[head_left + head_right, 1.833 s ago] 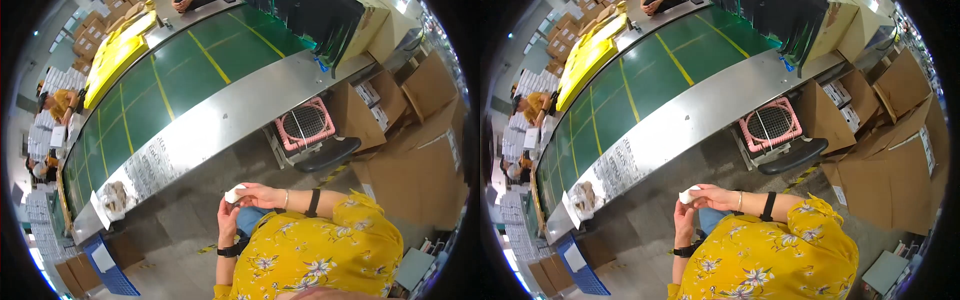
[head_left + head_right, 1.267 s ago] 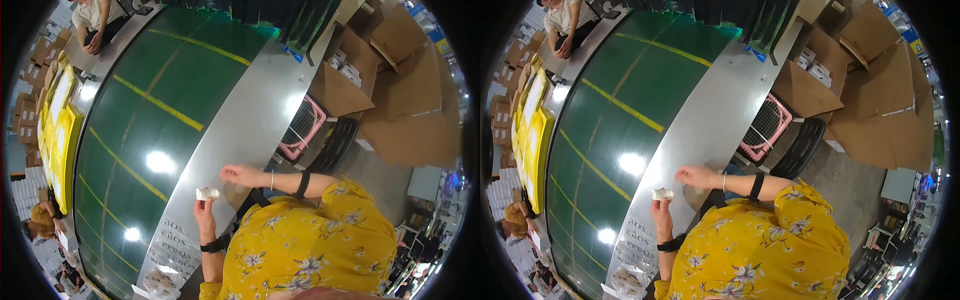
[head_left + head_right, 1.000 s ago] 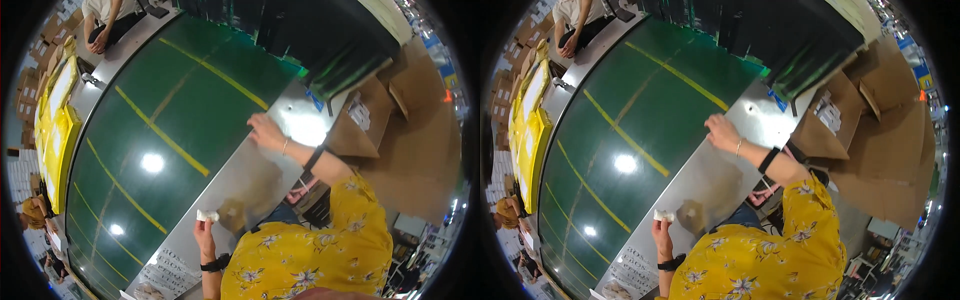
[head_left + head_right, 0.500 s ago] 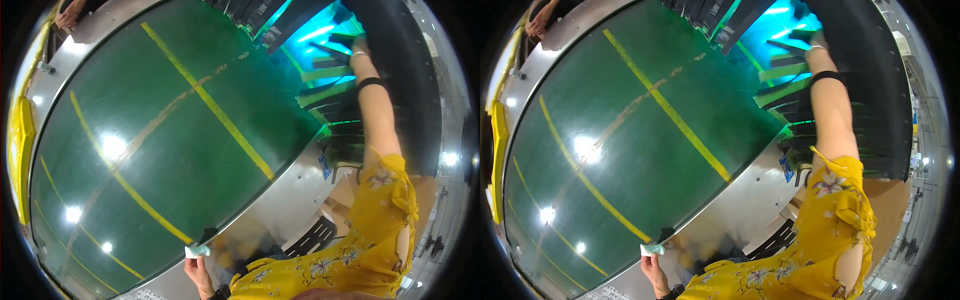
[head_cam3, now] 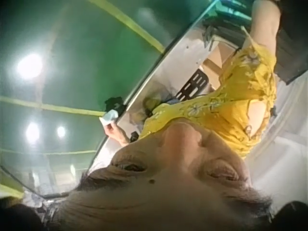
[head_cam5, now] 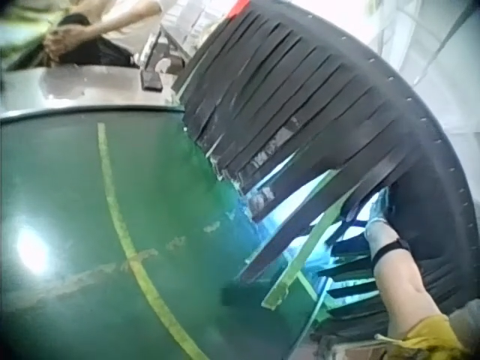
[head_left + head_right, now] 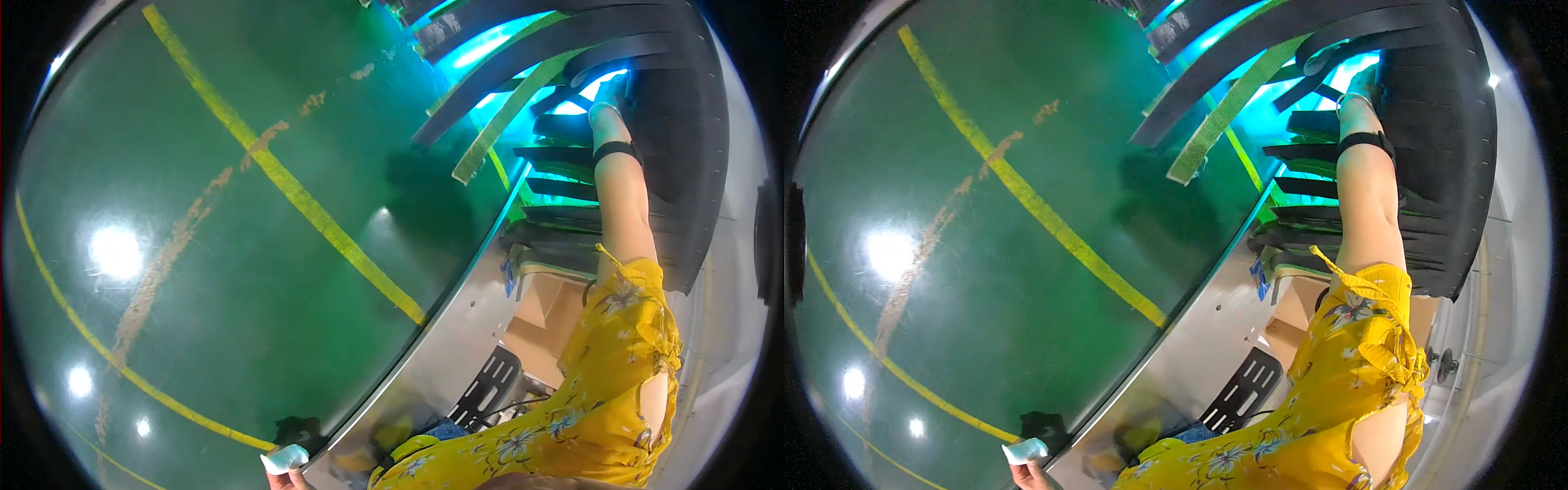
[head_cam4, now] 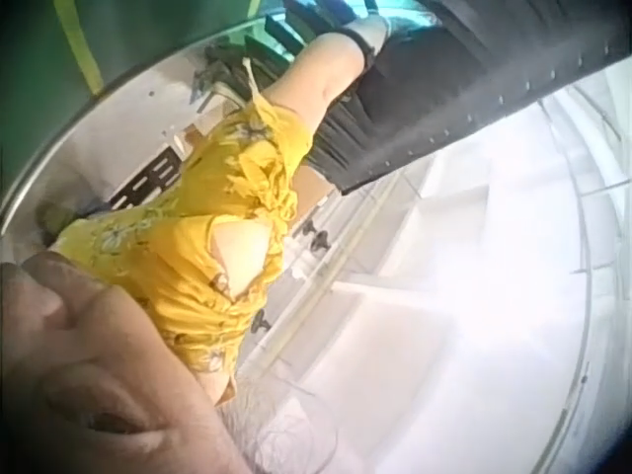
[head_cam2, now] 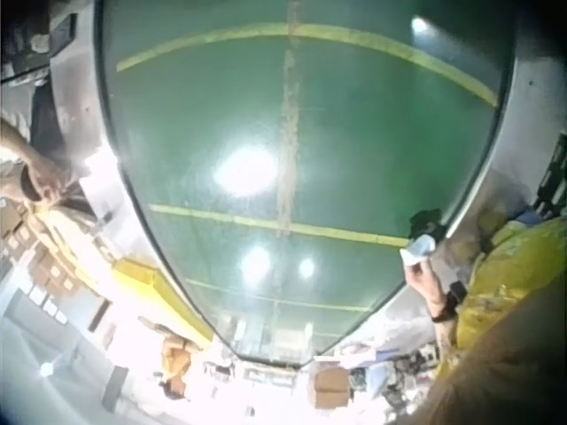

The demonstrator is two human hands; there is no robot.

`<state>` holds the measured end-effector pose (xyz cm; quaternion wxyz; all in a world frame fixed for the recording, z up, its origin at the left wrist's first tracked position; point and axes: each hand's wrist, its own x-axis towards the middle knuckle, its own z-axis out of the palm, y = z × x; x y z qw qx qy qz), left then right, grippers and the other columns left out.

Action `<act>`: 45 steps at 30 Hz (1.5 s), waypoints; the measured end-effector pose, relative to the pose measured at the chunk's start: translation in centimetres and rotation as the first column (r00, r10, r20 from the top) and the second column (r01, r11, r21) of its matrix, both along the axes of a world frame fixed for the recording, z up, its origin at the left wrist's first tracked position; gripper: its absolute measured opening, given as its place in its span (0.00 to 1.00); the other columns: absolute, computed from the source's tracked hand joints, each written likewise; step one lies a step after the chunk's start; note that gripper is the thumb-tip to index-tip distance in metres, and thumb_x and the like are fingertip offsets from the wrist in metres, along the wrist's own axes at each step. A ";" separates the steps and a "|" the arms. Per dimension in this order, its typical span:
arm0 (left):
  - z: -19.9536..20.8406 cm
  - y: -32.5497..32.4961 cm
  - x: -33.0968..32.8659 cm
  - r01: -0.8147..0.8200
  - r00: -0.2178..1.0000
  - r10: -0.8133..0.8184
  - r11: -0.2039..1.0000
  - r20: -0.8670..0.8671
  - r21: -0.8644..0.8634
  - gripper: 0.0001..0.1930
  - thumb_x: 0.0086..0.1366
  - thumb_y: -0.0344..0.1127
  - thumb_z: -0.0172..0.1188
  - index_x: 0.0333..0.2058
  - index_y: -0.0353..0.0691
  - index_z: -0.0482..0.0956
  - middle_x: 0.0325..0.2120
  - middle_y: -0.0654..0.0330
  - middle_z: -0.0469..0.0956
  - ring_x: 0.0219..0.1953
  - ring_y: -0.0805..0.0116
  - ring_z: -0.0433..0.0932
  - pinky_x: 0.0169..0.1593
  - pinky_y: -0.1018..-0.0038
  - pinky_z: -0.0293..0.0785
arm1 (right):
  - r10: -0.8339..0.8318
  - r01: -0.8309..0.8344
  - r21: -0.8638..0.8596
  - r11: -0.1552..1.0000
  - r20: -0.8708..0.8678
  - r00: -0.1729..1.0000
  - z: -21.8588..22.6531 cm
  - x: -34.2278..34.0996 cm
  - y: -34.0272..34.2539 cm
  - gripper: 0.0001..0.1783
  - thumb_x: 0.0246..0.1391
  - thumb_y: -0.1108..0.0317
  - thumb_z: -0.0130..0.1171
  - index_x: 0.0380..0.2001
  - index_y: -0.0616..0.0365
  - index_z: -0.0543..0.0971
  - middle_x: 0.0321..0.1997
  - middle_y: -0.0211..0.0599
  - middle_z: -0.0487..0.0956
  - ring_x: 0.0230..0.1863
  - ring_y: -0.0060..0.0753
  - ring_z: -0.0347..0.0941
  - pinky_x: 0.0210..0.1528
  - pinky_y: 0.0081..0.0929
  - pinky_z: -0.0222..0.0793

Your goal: Clean and inspect shoe outsoles at a manufacturing line conveyor.

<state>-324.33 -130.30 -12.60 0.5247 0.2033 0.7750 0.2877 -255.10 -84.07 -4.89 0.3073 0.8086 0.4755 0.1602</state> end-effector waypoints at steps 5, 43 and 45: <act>-0.5 0.1 -0.7 0.022 0.997 -0.025 0.999 0.075 0.034 0.20 0.62 0.31 0.60 0.51 0.25 0.74 0.46 0.50 0.78 0.47 0.61 0.76 0.54 0.66 0.71 | 0.050 0.003 -0.255 0.967 0.203 0.978 -0.3 -0.3 -1.3 0.18 0.60 0.62 0.49 0.50 0.52 0.80 0.55 0.46 0.77 0.60 0.38 0.70 0.63 0.43 0.59; 6.4 -32.0 9.5 0.799 0.283 -0.736 0.536 0.615 0.273 0.14 0.66 0.30 0.60 0.49 0.33 0.77 0.42 0.65 0.79 0.43 0.80 0.74 0.48 0.80 0.70 | 0.263 0.618 -0.115 0.777 -0.833 -0.486 4.0 -45.0 -92.6 0.28 0.52 0.66 0.68 0.54 0.56 0.69 0.47 0.32 0.73 0.37 0.23 0.71 0.40 0.22 0.71; 6.7 -35.9 11.2 0.849 0.221 -0.780 0.450 0.586 0.279 0.14 0.67 0.32 0.60 0.48 0.33 0.76 0.39 0.66 0.79 0.41 0.81 0.74 0.45 0.81 0.70 | 0.298 0.667 0.067 0.742 -0.924 -0.238 4.2 -44.3 -97.0 0.30 0.48 0.66 0.71 0.53 0.57 0.69 0.48 0.34 0.72 0.39 0.26 0.72 0.41 0.24 0.70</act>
